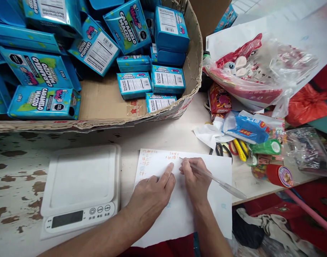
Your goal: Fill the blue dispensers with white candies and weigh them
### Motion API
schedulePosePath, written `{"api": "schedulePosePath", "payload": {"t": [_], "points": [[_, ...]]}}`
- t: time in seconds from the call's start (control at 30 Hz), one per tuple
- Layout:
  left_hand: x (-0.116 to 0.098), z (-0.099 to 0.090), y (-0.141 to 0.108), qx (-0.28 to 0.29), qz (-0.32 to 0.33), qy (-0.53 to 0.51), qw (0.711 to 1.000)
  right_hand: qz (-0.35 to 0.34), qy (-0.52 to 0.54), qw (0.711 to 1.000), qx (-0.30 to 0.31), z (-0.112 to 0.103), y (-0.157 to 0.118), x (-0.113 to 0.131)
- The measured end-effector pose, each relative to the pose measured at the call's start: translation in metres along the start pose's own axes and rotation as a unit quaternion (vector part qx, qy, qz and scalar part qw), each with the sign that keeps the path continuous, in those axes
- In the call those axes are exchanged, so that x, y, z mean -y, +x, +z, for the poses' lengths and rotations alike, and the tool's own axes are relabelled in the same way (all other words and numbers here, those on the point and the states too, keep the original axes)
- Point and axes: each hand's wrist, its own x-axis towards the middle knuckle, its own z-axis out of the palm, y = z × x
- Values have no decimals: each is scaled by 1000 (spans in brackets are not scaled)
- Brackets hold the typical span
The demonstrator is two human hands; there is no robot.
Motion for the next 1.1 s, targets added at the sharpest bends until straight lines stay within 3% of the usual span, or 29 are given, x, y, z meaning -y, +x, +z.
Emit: {"api": "schedulePosePath", "payload": {"t": [0.4,0.63,0.77,0.97,1.1], "points": [[0,1,1,-14,-4,7,1000,-27,-14,999,-15,0,1,3],[3,-6,-7,-51,15,19,998,24,71,997,-24,-1,1,3],[2,-10,-8,-76,-7,49,996,41,122,991,-35,-7,8,0],[0,-6,-3,-43,-1,35,998,78,161,984,16,-20,0,20],[-1,-6,-3,-53,-17,32,998,67,131,983,107,-3,-14,26]]}}
